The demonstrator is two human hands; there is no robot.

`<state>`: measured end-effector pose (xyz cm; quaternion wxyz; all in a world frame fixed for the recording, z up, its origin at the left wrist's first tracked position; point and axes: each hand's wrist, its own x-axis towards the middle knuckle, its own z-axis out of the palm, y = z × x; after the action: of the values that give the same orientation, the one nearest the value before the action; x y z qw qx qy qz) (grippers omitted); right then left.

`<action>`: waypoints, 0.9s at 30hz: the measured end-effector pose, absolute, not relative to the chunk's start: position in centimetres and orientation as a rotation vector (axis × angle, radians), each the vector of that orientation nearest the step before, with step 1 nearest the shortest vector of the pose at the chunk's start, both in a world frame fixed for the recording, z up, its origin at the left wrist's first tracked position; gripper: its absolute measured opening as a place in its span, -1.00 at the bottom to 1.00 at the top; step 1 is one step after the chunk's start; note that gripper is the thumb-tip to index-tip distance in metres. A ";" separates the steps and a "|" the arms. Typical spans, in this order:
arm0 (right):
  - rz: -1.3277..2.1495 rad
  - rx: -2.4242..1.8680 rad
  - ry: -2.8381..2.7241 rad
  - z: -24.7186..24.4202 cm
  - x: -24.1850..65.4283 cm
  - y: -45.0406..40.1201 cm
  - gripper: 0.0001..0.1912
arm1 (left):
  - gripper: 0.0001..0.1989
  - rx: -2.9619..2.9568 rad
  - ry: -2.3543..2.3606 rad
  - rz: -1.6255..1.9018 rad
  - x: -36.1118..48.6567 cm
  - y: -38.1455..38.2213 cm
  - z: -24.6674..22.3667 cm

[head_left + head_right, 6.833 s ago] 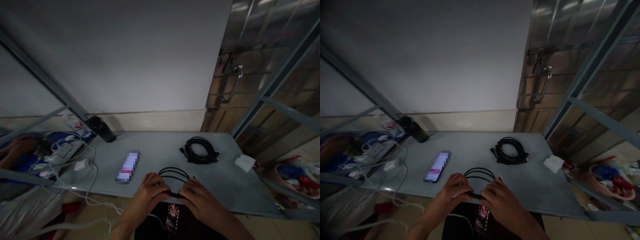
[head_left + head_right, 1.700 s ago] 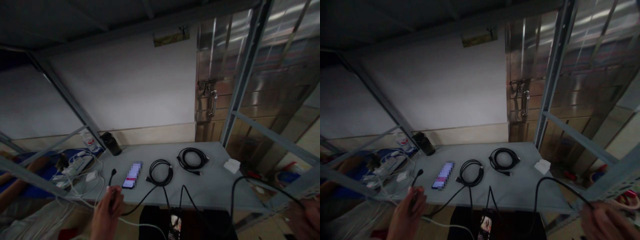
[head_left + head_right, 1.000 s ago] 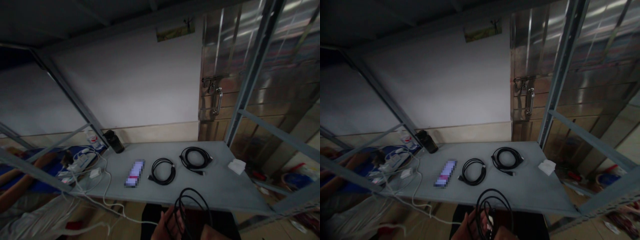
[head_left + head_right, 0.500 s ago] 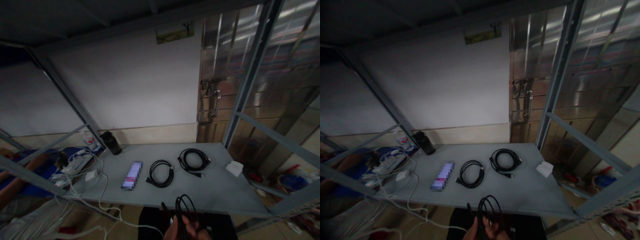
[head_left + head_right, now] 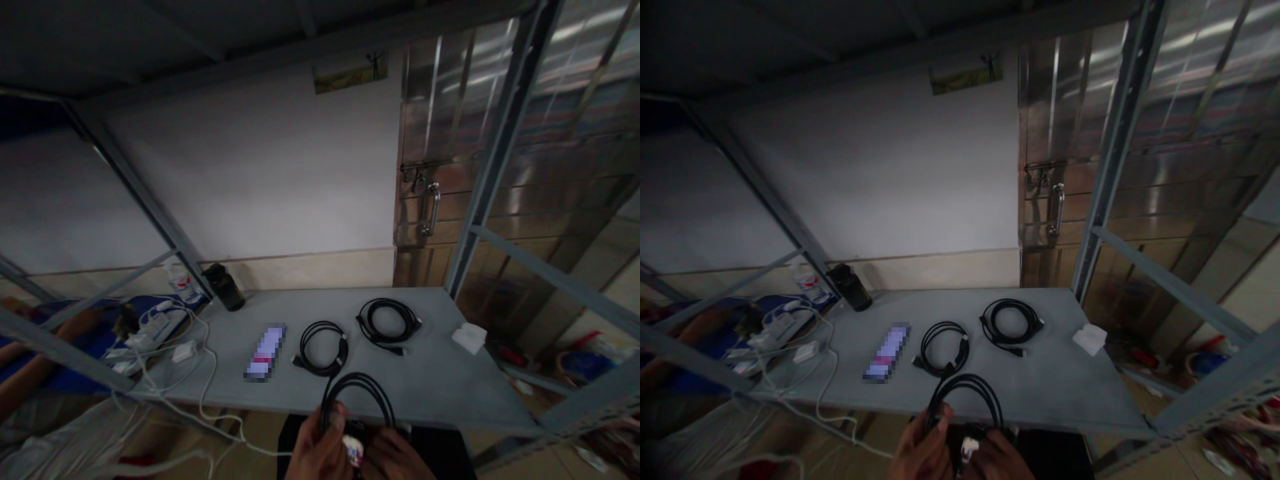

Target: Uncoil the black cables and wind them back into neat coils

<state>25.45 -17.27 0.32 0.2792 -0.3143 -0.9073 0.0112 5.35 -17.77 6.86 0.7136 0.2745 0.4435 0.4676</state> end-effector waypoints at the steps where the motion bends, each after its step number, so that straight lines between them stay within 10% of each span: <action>1: -0.014 -0.813 -2.436 0.7 25.4 -16.2 -0.88 | -0.43 0.685 1.041 1.090 5.1 -16.7 7.1; 13: -0.054 -0.884 -2.401 2.6 21.0 -1.0 -0.69 | -0.48 1.786 2.001 1.441 -2.7 -4.2 2.5; 27: 0.192 -1.011 -2.078 -3.5 20.7 1.6 -0.26 | -0.54 2.437 1.541 0.810 -1.8 -5.4 -0.8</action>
<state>20.68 1.57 -3.46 0.3998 -0.3997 -0.8214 0.0757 -1.84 -5.36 -0.82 0.0733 0.8115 0.5131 0.2698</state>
